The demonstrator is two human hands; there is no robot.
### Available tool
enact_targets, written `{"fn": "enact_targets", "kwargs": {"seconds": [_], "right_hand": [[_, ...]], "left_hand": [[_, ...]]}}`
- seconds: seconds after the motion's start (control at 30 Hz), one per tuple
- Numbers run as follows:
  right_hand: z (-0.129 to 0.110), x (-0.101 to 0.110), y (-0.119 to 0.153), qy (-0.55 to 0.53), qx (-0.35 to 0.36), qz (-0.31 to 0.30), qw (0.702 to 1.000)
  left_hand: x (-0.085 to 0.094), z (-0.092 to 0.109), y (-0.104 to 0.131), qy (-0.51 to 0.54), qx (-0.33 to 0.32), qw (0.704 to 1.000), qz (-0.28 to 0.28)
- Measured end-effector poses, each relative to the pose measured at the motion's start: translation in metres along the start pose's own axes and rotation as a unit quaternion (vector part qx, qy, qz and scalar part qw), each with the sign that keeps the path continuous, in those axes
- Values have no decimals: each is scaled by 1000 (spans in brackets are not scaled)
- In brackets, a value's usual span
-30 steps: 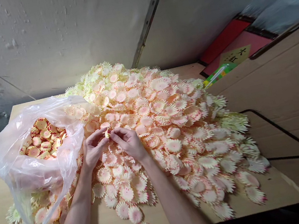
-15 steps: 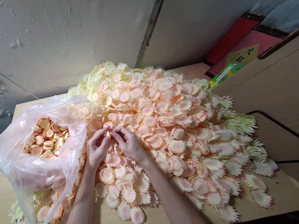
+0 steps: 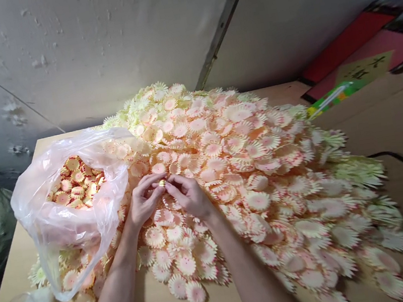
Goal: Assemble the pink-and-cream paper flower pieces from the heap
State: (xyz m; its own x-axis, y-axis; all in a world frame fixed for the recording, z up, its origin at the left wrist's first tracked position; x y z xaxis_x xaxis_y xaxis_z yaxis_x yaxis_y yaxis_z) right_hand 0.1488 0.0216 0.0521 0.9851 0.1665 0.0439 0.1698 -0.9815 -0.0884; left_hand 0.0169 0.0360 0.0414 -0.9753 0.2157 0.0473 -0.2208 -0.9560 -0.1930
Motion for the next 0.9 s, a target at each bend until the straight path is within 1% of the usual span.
{"fn": "enact_targets", "kwargs": {"seconds": [0.07, 0.17, 0.27, 0.43, 0.53, 0.6, 0.63, 0.7, 0.73, 0.77, 0.8, 0.83, 0.9], "right_hand": [[1, 0, 1, -16, -11, -10, 1000], [0, 0, 1, -26, -27, -13, 999], [-2, 0, 1, -48, -36, -10, 998], [-3, -2, -1, -68, -47, -31, 996], [-4, -3, -2, -72, -44, -36, 996], [-6, -5, -2, -73, -47, -40, 995], [-6, -5, -1, -74, -49, -43, 995], [-7, -4, 2, -77, -51, -49, 994], [-7, -2, 3, -85, -50, -49, 994], [-7, 0, 4, -99, -45, -46, 993], [-5, 4, 5, -118, -39, -37, 992], [-4, 8, 5, -140, -32, -21, 989], [1, 18, 4, -172, -17, 29, 984]], "left_hand": [[-3, -3, 1, 28, 15, 999, -12], [-6, -13, 3, 84, 70, 994, -24], [-6, -18, 5, 107, 103, 989, -5], [-6, -19, 7, 154, 135, 979, 12], [-4, -20, 7, 154, 147, 977, 27], [0, -22, 5, 144, 142, 978, 45], [4, -23, 4, 144, 137, 978, 64], [14, -27, 1, 157, 130, 972, 113], [21, -28, 1, 176, 121, 964, 160], [25, -28, 1, 187, 118, 959, 178], [26, -28, 0, 192, 120, 957, 182], [24, -27, -1, 197, 126, 959, 162], [16, -22, -2, 203, 138, 964, 103]]}}
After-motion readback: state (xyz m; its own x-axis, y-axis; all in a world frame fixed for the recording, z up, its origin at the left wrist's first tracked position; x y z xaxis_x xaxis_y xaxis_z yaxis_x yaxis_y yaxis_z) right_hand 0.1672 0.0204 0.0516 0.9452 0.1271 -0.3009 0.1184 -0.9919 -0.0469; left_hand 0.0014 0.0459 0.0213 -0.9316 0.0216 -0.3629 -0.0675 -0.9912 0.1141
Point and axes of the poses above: each hand's wrist, its own y-axis away from the middle knuckle, its own x-axis out of the back of the hand, z = x × y, the point moved 7 cm from there along -y, towards the middle knuckle, and after that the axes turned 8 degrees about -y, right-handed, at the moved point
